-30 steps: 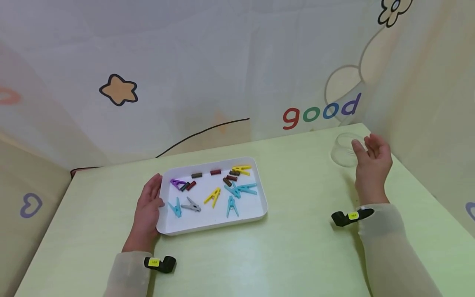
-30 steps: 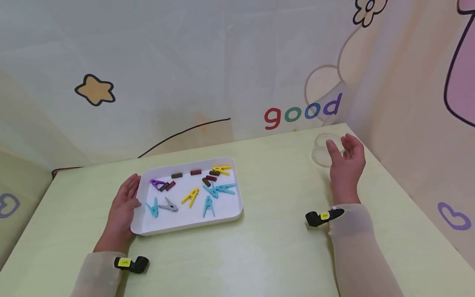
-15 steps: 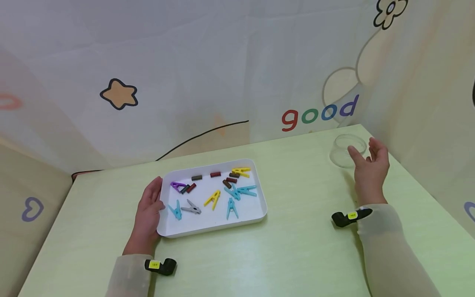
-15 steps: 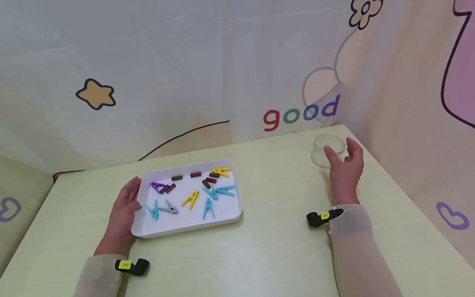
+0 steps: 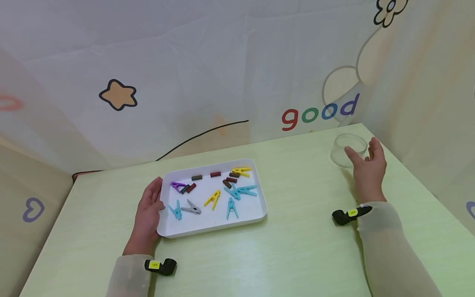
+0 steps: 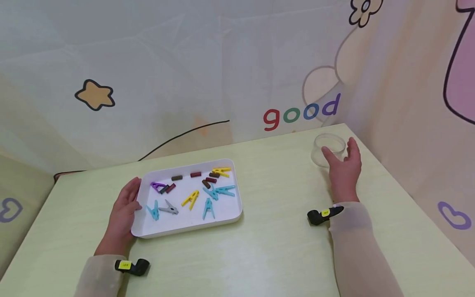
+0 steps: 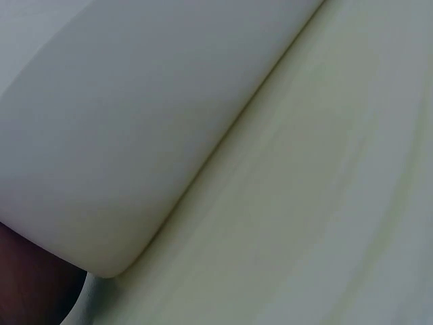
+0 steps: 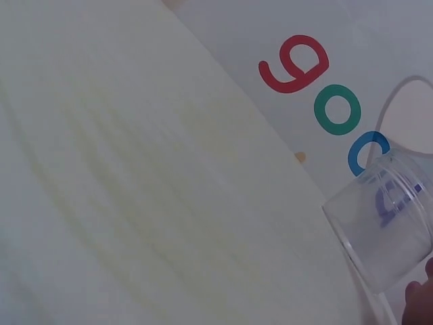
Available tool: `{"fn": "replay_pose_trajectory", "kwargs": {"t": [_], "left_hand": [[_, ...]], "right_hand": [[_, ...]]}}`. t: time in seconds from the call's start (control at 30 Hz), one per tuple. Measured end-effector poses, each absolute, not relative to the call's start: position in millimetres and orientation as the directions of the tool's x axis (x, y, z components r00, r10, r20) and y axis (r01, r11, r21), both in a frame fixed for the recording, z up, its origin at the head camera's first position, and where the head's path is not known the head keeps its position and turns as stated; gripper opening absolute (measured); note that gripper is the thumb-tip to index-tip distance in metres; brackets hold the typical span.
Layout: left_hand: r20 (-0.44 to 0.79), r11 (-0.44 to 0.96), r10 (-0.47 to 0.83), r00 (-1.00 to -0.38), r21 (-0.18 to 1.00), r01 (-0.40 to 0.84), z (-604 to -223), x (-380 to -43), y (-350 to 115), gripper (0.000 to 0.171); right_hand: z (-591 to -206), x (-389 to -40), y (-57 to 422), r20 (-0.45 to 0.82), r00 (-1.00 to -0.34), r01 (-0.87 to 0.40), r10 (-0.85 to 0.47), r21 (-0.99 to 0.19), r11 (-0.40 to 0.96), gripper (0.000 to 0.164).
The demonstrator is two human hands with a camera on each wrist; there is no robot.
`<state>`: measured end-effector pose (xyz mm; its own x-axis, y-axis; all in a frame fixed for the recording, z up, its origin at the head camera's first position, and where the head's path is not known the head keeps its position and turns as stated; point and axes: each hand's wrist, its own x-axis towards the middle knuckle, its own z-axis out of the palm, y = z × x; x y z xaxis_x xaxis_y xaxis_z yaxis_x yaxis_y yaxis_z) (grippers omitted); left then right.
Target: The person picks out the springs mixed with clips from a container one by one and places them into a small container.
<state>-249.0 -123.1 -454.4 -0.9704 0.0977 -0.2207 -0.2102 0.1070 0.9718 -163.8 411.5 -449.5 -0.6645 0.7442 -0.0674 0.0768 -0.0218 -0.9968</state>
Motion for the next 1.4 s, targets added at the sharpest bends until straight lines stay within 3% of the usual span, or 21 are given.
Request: {"fn": "replay_pose_trajectory", "kwargs": {"t": [0.47,1.4], "left_hand": [[-0.222,0.115,0.094,-0.971,0.971,-0.21,-455.4,-248.2,-124.9,0.075],[-0.219,0.115,0.095,-0.971,0.971,-0.207,-454.5,-248.8,-123.3,0.075]], "right_hand": [[-452.0,-172.0,412.3,-0.164,-0.729,0.259,0.665,-0.965,0.046,0.112],[-457.3,-176.9,417.2,-0.173,-0.704,0.365,0.689,-0.92,0.142,0.109]]}}
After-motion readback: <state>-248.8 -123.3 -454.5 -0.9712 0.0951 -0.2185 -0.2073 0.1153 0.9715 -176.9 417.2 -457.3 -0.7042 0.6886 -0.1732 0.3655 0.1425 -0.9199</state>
